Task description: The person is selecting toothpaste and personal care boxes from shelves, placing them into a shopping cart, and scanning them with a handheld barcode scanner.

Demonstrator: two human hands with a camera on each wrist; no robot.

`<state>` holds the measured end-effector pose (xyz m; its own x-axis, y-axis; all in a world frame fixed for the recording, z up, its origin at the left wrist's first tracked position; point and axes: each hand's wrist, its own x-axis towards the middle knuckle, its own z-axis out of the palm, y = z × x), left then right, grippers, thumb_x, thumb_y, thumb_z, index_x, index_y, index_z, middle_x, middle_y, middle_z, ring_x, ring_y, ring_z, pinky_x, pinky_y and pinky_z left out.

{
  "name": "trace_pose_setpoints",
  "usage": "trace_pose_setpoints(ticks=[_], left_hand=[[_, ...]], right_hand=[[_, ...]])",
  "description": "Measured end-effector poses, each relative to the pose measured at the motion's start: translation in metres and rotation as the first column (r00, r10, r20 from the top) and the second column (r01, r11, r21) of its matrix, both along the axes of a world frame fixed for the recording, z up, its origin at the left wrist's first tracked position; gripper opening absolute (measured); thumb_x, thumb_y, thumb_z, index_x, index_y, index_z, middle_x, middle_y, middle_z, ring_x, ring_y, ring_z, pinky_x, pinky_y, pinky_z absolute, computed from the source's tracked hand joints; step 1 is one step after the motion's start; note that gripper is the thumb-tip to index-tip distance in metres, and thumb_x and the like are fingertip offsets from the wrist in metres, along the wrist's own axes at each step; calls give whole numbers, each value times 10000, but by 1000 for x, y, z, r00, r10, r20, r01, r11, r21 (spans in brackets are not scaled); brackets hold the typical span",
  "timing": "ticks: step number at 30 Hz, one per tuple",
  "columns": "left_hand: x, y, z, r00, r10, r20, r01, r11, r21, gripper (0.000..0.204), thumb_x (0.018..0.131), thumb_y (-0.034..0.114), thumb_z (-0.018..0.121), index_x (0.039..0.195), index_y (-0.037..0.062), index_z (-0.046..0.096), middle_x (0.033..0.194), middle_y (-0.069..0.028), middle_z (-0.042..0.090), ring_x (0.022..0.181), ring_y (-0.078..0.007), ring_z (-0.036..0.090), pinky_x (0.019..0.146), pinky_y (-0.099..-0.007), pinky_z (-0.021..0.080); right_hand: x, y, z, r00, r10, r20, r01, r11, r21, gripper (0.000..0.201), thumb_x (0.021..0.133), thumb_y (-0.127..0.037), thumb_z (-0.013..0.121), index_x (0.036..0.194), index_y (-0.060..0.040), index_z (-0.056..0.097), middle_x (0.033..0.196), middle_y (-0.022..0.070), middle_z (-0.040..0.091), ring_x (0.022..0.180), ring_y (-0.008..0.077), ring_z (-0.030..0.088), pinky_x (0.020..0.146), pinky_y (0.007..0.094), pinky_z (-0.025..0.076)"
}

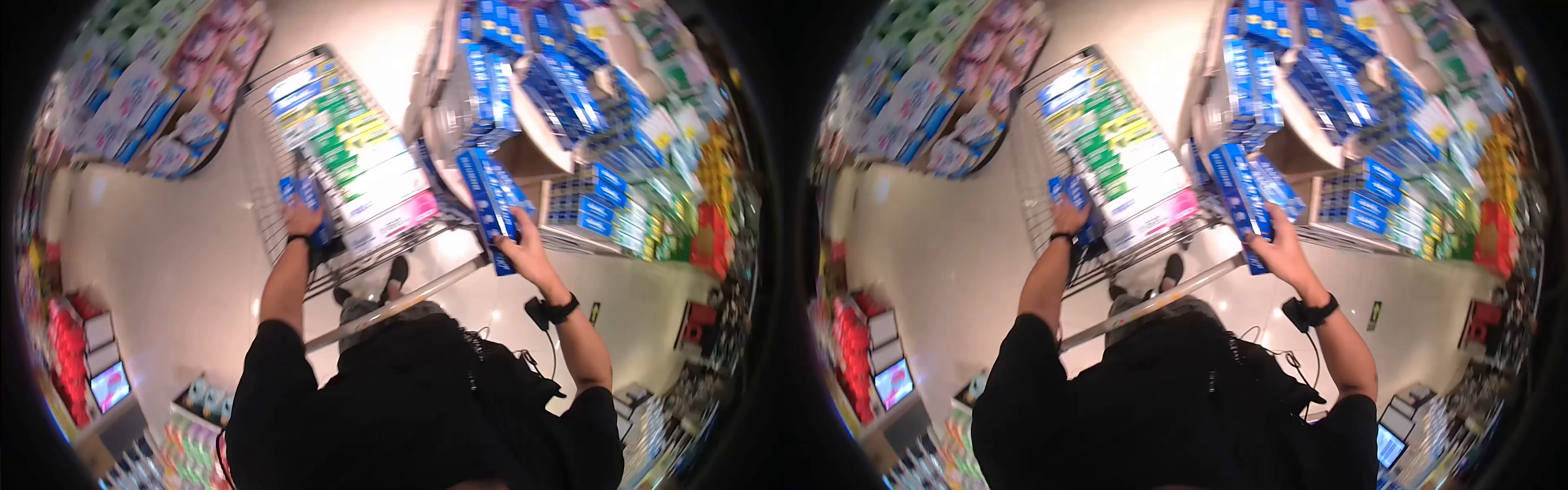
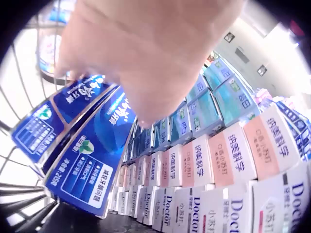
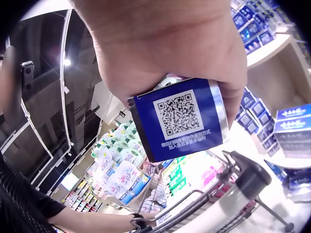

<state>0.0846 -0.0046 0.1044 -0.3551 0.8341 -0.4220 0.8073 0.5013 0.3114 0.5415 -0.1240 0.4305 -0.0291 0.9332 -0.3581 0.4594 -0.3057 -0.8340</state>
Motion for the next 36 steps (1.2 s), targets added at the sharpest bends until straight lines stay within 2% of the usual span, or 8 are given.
trace_pose_setpoints(ticks=[1, 5, 9, 13, 20, 24, 26, 36], left_hand=[[3, 26, -86, 985, -149, -82, 153, 987, 46, 1213, 855, 695, 774, 1736, 56, 236, 1694, -431, 284, 1582, -570, 304, 1278, -617, 340], [-45, 19, -63, 998, -66, -5, 65, 986, -151, 1306, 900, 802, 671, 1753, 6, 85, 1771, -402, 83, 1643, -570, 150, 1344, -576, 221], [-58, 18, -40, 995, 1, 103, 4, 998, -57, 1112, 963, 682, 685, 1701, -42, 276, 1710, -412, 274, 1602, -544, 294, 1313, -528, 304], [-71, 3, -16, 967, 49, 250, -71, 994, 81, 950, 1027, 575, 665, 1610, -129, 408, 1648, -389, 424, 1569, -489, 389, 1295, -493, 349], [-90, -53, 44, 932, 86, 352, -171, 961, 218, 708, 1057, 434, 683, 1539, -65, 540, 1433, -301, 647, 1268, -435, 650, 1103, -471, 509], [-42, -61, 142, 879, 124, 461, -338, 843, 418, 448, 1077, 259, 674, 1416, -30, 630, 1252, -182, 726, 1014, -236, 682, 916, -379, 556], [-13, -48, 173, 809, 73, 583, -393, 804, 445, 337, 1080, 154, 653, 1367, -22, 645, 1223, -109, 726, 967, -151, 662, 852, -326, 544], [75, -21, 187, 845, -126, 519, -196, 831, 521, 367, 1065, 171, 680, 1391, 7, 640, 1256, -123, 641, 1028, -207, 658, 844, -347, 534]], right_hand=[[28, 6, -5, 994, -23, 104, 14, 996, 88, 687, 981, -167, 751, 1556, 42, 441, 1305, 145, 657, 1129, 184, 644, 999, 331, 530], [46, 64, 22, 909, -51, 414, -117, 921, 371, 679, 901, -205, 798, 1473, 49, 536, 1249, 188, 677, 1159, 251, 666, 1018, 399, 529], [103, 132, 61, 788, -299, 538, -112, 790, 603, 686, 889, -313, 752, 1416, 82, 557, 1280, 270, 635, 1144, 440, 679, 993, 463, 546], [161, 212, 78, 569, -404, 716, -160, 800, 578, 664, 878, -356, 740, 1390, 39, 587, 1285, 244, 641, 1123, 420, 688, 964, 504, 561], [238, 311, 51, 672, -282, 684, -85, 889, 450, 731, 859, -395, 740, 1419, 64, 639, 1348, 297, 695, 1258, 412, 689, 1091, 460, 534], [191, 287, 46, 718, -277, 638, -204, 793, 574, 683, 891, -334, 741, 1427, 71, 616, 1324, 287, 702, 1183, 391, 719, 1047, 450, 548], [134, 263, 57, 823, -158, 545, -129, 883, 451, 695, 914, -356, 730, 1424, 97, 595, 1273, 303, 690, 1124, 382, 718, 986, 441, 560], [22, 289, -29, 777, -237, 584, -63, 893, 446, 680, 876, -322, 768, 1247, 206, 555, 1304, 406, 575, 1260, 559, 580, 1083, 574, 525]])
